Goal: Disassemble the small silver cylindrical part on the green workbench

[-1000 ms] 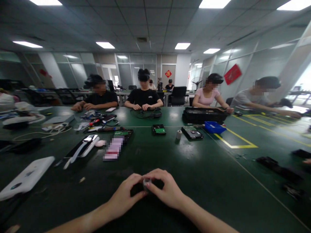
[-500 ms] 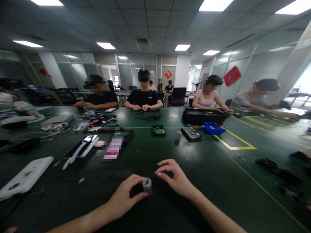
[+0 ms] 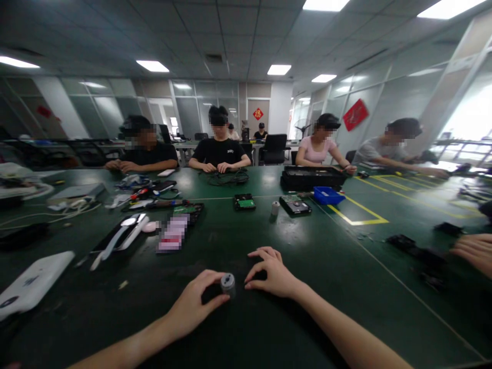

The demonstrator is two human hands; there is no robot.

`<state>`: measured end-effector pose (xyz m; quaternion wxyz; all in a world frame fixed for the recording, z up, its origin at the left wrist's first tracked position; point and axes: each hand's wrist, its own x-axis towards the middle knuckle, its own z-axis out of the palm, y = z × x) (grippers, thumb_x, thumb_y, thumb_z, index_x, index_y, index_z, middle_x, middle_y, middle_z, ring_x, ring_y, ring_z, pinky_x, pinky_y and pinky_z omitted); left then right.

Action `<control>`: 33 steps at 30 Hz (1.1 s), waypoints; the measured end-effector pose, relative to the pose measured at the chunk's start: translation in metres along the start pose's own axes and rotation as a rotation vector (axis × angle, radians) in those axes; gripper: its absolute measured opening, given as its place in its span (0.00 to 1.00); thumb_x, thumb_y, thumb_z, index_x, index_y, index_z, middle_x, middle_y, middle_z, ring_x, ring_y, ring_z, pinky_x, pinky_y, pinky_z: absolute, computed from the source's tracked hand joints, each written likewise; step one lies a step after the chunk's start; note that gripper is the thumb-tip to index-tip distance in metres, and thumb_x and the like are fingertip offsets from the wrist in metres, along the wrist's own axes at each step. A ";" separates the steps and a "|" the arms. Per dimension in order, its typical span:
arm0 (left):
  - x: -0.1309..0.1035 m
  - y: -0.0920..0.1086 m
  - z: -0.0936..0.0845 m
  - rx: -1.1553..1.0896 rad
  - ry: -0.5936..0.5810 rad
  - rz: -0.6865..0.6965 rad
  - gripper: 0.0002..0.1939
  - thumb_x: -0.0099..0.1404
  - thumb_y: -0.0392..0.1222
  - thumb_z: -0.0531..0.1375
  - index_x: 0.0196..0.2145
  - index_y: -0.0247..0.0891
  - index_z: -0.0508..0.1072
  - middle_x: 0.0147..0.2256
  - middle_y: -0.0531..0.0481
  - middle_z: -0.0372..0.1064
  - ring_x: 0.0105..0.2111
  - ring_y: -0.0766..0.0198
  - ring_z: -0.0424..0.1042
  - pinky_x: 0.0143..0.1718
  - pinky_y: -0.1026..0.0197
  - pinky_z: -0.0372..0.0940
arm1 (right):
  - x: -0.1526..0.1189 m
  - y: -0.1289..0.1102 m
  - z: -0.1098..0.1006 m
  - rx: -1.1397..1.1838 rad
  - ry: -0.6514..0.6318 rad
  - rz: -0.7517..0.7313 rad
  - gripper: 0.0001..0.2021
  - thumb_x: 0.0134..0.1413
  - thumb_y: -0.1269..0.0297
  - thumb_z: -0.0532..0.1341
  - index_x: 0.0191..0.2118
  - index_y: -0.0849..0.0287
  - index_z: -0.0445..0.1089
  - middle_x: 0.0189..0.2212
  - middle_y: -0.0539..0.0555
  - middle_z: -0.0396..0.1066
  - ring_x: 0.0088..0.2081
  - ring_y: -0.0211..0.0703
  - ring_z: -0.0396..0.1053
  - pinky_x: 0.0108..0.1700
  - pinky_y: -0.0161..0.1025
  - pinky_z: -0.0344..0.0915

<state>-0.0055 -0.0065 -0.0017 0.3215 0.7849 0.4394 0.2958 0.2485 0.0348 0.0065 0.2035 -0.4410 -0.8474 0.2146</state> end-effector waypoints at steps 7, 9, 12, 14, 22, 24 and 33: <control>0.000 -0.002 -0.001 -0.007 0.017 0.016 0.15 0.61 0.43 0.64 0.47 0.43 0.73 0.44 0.49 0.70 0.45 0.58 0.68 0.50 0.55 0.63 | 0.007 -0.040 0.018 0.290 0.326 -0.086 0.06 0.58 0.62 0.61 0.40 0.51 0.75 0.40 0.52 0.73 0.46 0.44 0.67 0.52 0.45 0.60; -0.001 -0.004 0.000 -0.021 0.022 0.035 0.15 0.61 0.42 0.63 0.47 0.44 0.73 0.44 0.49 0.70 0.45 0.58 0.68 0.49 0.56 0.64 | 0.007 -0.050 0.023 0.280 0.288 -0.118 0.06 0.58 0.64 0.62 0.40 0.50 0.75 0.38 0.51 0.74 0.45 0.44 0.68 0.51 0.45 0.60; -0.002 -0.006 0.000 -0.028 0.026 0.052 0.15 0.62 0.42 0.63 0.47 0.44 0.72 0.44 0.49 0.69 0.45 0.58 0.68 0.49 0.56 0.64 | 0.006 -0.055 0.027 0.279 0.237 -0.129 0.06 0.58 0.65 0.61 0.40 0.51 0.75 0.37 0.51 0.74 0.44 0.44 0.69 0.50 0.44 0.60; -0.001 -0.007 0.001 -0.026 0.027 0.058 0.15 0.62 0.43 0.63 0.47 0.44 0.72 0.44 0.49 0.70 0.45 0.58 0.68 0.49 0.56 0.64 | 0.005 -0.054 0.027 0.301 0.199 -0.141 0.06 0.59 0.64 0.61 0.40 0.51 0.75 0.38 0.51 0.74 0.44 0.44 0.69 0.49 0.43 0.61; 0.000 -0.005 0.000 -0.001 0.023 0.048 0.16 0.61 0.42 0.63 0.47 0.44 0.73 0.44 0.48 0.70 0.45 0.57 0.68 0.49 0.55 0.63 | 0.004 -0.045 0.018 0.476 0.393 -0.003 0.16 0.65 0.57 0.51 0.31 0.59 0.70 0.38 0.55 0.74 0.43 0.45 0.71 0.48 0.43 0.64; 0.000 -0.004 0.000 0.003 0.023 0.038 0.15 0.61 0.41 0.64 0.47 0.43 0.73 0.44 0.48 0.70 0.45 0.57 0.68 0.49 0.55 0.64 | 0.003 -0.045 0.016 0.536 0.376 -0.007 0.10 0.63 0.58 0.55 0.38 0.58 0.69 0.41 0.55 0.74 0.45 0.44 0.71 0.49 0.43 0.65; -0.001 -0.004 0.001 -0.011 0.018 0.050 0.14 0.62 0.40 0.63 0.47 0.44 0.73 0.44 0.48 0.70 0.45 0.57 0.68 0.48 0.55 0.64 | 0.001 -0.058 0.027 0.428 0.292 -0.120 0.07 0.55 0.66 0.63 0.41 0.56 0.72 0.38 0.53 0.75 0.43 0.44 0.73 0.49 0.44 0.67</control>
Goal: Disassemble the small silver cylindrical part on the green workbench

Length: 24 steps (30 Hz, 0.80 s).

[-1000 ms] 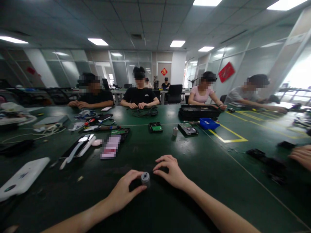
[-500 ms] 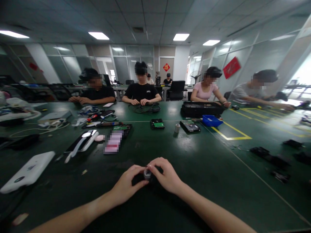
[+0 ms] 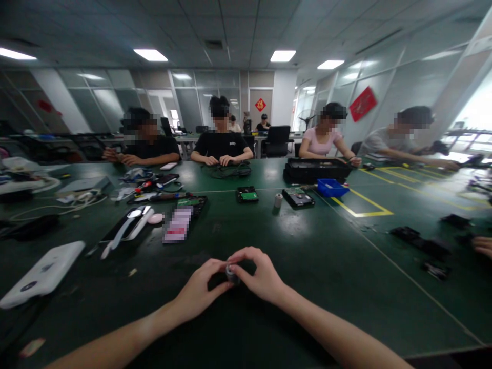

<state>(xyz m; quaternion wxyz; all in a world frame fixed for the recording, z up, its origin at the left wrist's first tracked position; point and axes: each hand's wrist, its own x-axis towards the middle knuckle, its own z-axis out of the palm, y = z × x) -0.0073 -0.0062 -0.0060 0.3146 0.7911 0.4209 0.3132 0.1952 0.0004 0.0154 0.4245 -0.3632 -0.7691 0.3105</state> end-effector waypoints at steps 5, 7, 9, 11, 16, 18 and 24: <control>0.000 0.001 0.000 0.012 -0.001 -0.012 0.15 0.61 0.41 0.63 0.47 0.43 0.73 0.44 0.48 0.70 0.45 0.57 0.68 0.49 0.55 0.64 | 0.006 0.002 -0.011 0.066 0.067 -0.014 0.05 0.56 0.66 0.63 0.39 0.58 0.70 0.37 0.53 0.74 0.41 0.41 0.73 0.47 0.42 0.68; 0.000 0.001 -0.001 0.021 -0.005 -0.012 0.15 0.61 0.42 0.63 0.47 0.43 0.73 0.44 0.47 0.70 0.45 0.57 0.68 0.49 0.55 0.64 | 0.005 0.009 -0.022 0.084 0.031 0.009 0.05 0.56 0.65 0.63 0.38 0.59 0.69 0.36 0.53 0.74 0.41 0.41 0.73 0.47 0.42 0.69; 0.000 0.001 -0.001 0.024 -0.008 -0.009 0.16 0.62 0.43 0.63 0.48 0.44 0.73 0.45 0.47 0.70 0.46 0.57 0.68 0.49 0.54 0.63 | 0.004 0.020 -0.032 0.056 -0.066 0.039 0.05 0.55 0.65 0.63 0.37 0.60 0.70 0.35 0.53 0.75 0.40 0.42 0.74 0.46 0.42 0.69; 0.000 0.001 -0.001 0.027 -0.008 -0.004 0.16 0.62 0.43 0.63 0.48 0.44 0.72 0.45 0.47 0.70 0.46 0.57 0.68 0.50 0.54 0.63 | 0.002 0.030 -0.039 -0.020 -0.197 0.036 0.05 0.55 0.64 0.63 0.37 0.60 0.72 0.36 0.54 0.75 0.40 0.43 0.74 0.48 0.44 0.69; 0.000 0.002 -0.001 0.041 -0.005 -0.004 0.16 0.61 0.43 0.63 0.48 0.43 0.73 0.45 0.47 0.70 0.46 0.57 0.68 0.50 0.55 0.63 | 0.002 0.045 -0.048 -0.118 -0.330 -0.009 0.13 0.49 0.62 0.68 0.42 0.55 0.75 0.42 0.54 0.75 0.50 0.48 0.69 0.55 0.49 0.63; 0.000 0.002 -0.001 0.043 -0.005 -0.007 0.16 0.62 0.44 0.63 0.48 0.43 0.73 0.45 0.47 0.70 0.46 0.57 0.68 0.50 0.55 0.63 | 0.002 0.047 -0.048 -0.081 -0.327 0.014 0.15 0.46 0.60 0.69 0.42 0.56 0.75 0.41 0.54 0.76 0.50 0.48 0.69 0.54 0.48 0.64; 0.000 0.003 -0.001 0.042 -0.010 -0.004 0.16 0.62 0.43 0.63 0.48 0.44 0.73 0.45 0.48 0.70 0.46 0.57 0.68 0.50 0.55 0.63 | 0.005 0.035 -0.036 -0.036 -0.176 0.049 0.07 0.51 0.61 0.66 0.34 0.58 0.77 0.35 0.54 0.77 0.44 0.47 0.73 0.50 0.47 0.67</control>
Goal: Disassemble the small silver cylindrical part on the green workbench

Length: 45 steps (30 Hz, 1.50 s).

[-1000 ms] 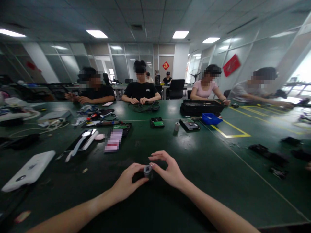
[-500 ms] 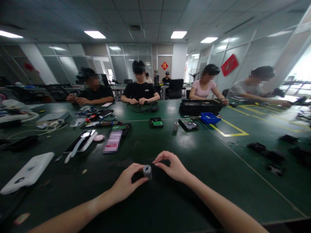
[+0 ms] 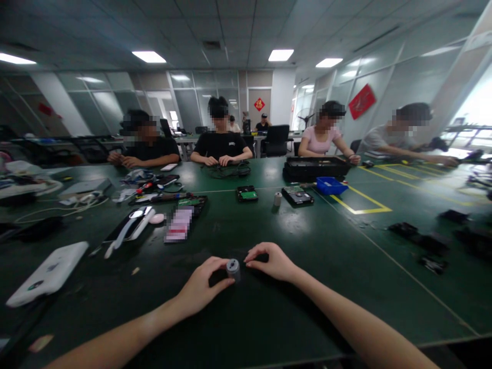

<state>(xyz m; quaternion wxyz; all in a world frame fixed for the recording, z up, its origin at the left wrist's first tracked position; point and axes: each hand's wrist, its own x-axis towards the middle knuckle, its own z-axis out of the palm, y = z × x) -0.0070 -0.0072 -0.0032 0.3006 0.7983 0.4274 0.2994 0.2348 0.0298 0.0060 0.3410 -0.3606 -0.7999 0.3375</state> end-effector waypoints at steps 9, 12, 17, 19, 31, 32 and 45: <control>-0.001 -0.003 0.001 -0.011 0.011 0.013 0.16 0.62 0.43 0.63 0.48 0.42 0.72 0.44 0.47 0.70 0.45 0.57 0.69 0.49 0.55 0.64 | 0.008 -0.035 0.033 0.212 0.149 -0.003 0.06 0.54 0.63 0.64 0.34 0.60 0.74 0.34 0.54 0.76 0.39 0.43 0.74 0.46 0.44 0.70; 0.000 -0.003 0.001 -0.006 0.004 0.008 0.15 0.62 0.43 0.63 0.47 0.43 0.72 0.44 0.47 0.71 0.45 0.57 0.69 0.49 0.54 0.64 | 0.006 -0.033 0.033 0.196 0.169 -0.017 0.05 0.54 0.64 0.64 0.34 0.60 0.73 0.33 0.54 0.76 0.38 0.43 0.74 0.46 0.44 0.70; 0.000 -0.003 0.001 -0.010 0.018 0.005 0.15 0.61 0.42 0.63 0.46 0.41 0.73 0.43 0.47 0.71 0.45 0.57 0.69 0.49 0.55 0.64 | 0.006 -0.034 0.032 0.229 0.192 -0.020 0.05 0.55 0.63 0.64 0.35 0.60 0.72 0.34 0.54 0.76 0.39 0.43 0.74 0.45 0.44 0.70; -0.001 -0.003 0.001 -0.012 0.018 0.009 0.15 0.61 0.42 0.63 0.46 0.41 0.73 0.44 0.47 0.70 0.45 0.57 0.69 0.49 0.54 0.64 | 0.007 -0.035 0.033 0.218 0.176 -0.015 0.06 0.54 0.63 0.64 0.35 0.60 0.72 0.34 0.54 0.75 0.39 0.44 0.74 0.45 0.44 0.70; -0.002 -0.005 0.001 -0.006 0.020 0.034 0.16 0.61 0.41 0.63 0.48 0.43 0.72 0.44 0.47 0.71 0.45 0.57 0.69 0.50 0.54 0.63 | 0.007 -0.034 0.035 0.128 0.276 -0.024 0.09 0.57 0.60 0.62 0.40 0.58 0.68 0.28 0.51 0.73 0.33 0.41 0.74 0.40 0.40 0.69; -0.002 -0.005 0.001 -0.001 0.019 0.037 0.16 0.61 0.41 0.63 0.48 0.43 0.72 0.44 0.47 0.71 0.45 0.57 0.68 0.50 0.54 0.63 | 0.007 -0.033 0.034 0.148 0.308 -0.013 0.09 0.59 0.59 0.60 0.41 0.58 0.66 0.26 0.50 0.73 0.31 0.40 0.74 0.39 0.40 0.69; -0.003 -0.008 0.002 0.002 0.013 0.037 0.15 0.62 0.39 0.63 0.48 0.42 0.72 0.45 0.47 0.70 0.46 0.56 0.69 0.49 0.54 0.64 | 0.001 -0.036 0.036 0.051 0.092 -0.085 0.13 0.53 0.66 0.64 0.45 0.56 0.70 0.42 0.54 0.74 0.44 0.44 0.72 0.49 0.44 0.67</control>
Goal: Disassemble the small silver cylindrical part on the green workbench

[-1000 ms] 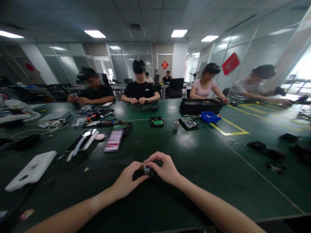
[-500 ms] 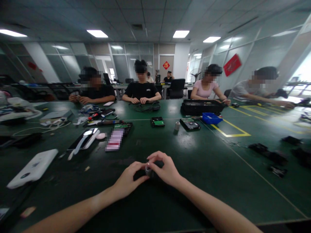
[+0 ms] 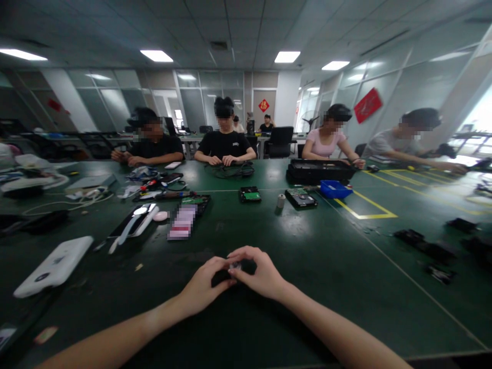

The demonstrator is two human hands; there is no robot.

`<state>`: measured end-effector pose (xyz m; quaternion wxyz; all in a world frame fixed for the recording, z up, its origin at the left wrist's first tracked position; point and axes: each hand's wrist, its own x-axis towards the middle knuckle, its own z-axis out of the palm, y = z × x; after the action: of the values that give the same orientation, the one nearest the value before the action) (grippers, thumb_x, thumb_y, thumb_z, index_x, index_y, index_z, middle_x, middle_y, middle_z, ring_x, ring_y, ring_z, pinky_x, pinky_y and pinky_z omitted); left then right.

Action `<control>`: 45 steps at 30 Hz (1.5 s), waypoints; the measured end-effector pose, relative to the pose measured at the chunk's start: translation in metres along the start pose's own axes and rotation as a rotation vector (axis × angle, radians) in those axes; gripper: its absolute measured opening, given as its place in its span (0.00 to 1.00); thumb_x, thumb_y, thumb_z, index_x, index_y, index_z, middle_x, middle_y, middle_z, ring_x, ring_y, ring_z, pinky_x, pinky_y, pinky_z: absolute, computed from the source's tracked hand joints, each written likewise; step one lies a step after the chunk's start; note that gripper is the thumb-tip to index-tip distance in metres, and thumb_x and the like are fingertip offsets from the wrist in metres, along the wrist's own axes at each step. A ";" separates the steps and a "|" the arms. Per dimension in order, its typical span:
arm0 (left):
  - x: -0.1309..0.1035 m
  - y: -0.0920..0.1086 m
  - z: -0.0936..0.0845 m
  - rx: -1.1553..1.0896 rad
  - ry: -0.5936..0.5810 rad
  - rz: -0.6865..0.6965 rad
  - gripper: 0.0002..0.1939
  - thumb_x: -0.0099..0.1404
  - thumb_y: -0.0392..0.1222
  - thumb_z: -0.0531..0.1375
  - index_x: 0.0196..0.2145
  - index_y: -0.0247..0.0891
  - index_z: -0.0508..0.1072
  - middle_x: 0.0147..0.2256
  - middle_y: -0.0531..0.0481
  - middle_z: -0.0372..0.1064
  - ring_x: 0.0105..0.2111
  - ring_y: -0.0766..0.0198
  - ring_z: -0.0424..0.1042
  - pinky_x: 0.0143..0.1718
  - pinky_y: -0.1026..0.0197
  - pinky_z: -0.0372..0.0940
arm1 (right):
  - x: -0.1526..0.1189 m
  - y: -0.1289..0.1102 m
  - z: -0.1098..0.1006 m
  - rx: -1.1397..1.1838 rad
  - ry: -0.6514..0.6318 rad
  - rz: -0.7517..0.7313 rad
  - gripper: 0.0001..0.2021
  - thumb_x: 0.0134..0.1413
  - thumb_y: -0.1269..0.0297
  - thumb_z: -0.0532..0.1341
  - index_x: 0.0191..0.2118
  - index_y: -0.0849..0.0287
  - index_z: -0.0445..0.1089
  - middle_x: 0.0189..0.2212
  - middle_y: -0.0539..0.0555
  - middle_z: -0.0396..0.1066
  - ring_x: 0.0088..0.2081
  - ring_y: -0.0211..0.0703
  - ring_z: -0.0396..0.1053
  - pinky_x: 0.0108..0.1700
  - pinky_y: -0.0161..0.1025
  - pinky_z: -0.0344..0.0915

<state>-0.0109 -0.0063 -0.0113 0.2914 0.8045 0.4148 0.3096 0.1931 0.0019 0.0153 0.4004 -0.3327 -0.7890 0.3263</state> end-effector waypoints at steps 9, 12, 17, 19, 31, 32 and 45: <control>0.000 0.001 0.000 -0.012 0.007 -0.001 0.16 0.62 0.41 0.63 0.48 0.43 0.72 0.44 0.48 0.70 0.45 0.57 0.68 0.49 0.55 0.64 | 0.007 0.003 0.002 0.144 0.127 0.068 0.06 0.53 0.63 0.65 0.36 0.59 0.72 0.34 0.53 0.76 0.38 0.42 0.75 0.44 0.41 0.71; 0.001 0.001 -0.001 -0.003 0.008 -0.006 0.16 0.61 0.42 0.64 0.48 0.43 0.72 0.45 0.48 0.70 0.45 0.57 0.68 0.49 0.55 0.63 | 0.008 0.009 -0.006 0.183 0.227 0.085 0.09 0.52 0.61 0.66 0.37 0.59 0.71 0.34 0.53 0.77 0.38 0.43 0.75 0.44 0.42 0.71; 0.001 0.002 -0.002 0.013 -0.005 -0.022 0.17 0.62 0.43 0.63 0.49 0.43 0.72 0.45 0.48 0.70 0.46 0.57 0.68 0.50 0.55 0.63 | 0.002 0.035 -0.037 0.097 -0.006 0.150 0.11 0.50 0.57 0.67 0.35 0.60 0.74 0.39 0.57 0.76 0.44 0.47 0.74 0.49 0.46 0.69; 0.001 0.002 -0.002 0.014 -0.003 -0.028 0.17 0.61 0.44 0.63 0.49 0.44 0.72 0.45 0.48 0.70 0.46 0.57 0.68 0.50 0.55 0.63 | -0.001 0.042 -0.047 -0.014 -0.182 0.120 0.10 0.50 0.56 0.66 0.35 0.58 0.77 0.38 0.56 0.77 0.50 0.50 0.70 0.53 0.48 0.66; 0.000 0.002 -0.001 0.021 0.000 -0.029 0.17 0.61 0.43 0.64 0.49 0.43 0.72 0.45 0.47 0.70 0.46 0.57 0.68 0.51 0.54 0.63 | -0.003 0.042 -0.045 -0.059 -0.184 0.116 0.10 0.46 0.58 0.69 0.34 0.57 0.78 0.35 0.54 0.78 0.45 0.50 0.73 0.51 0.49 0.67; 0.001 0.002 -0.001 0.017 -0.001 -0.026 0.17 0.61 0.43 0.64 0.48 0.43 0.72 0.45 0.47 0.70 0.46 0.57 0.68 0.51 0.55 0.63 | -0.003 0.039 -0.041 -0.006 -0.135 0.137 0.11 0.47 0.58 0.68 0.36 0.58 0.77 0.35 0.54 0.78 0.43 0.48 0.75 0.50 0.48 0.69; 0.002 -0.004 0.002 0.003 0.010 0.001 0.15 0.61 0.43 0.63 0.47 0.42 0.72 0.45 0.48 0.70 0.46 0.57 0.69 0.50 0.55 0.63 | 0.005 0.009 0.001 0.243 0.093 0.105 0.11 0.49 0.63 0.68 0.40 0.60 0.73 0.35 0.54 0.78 0.39 0.45 0.77 0.46 0.43 0.72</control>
<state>-0.0105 -0.0033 -0.0144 0.2878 0.8037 0.4162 0.3131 0.1922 0.0105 0.0100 0.4563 -0.3373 -0.7059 0.4240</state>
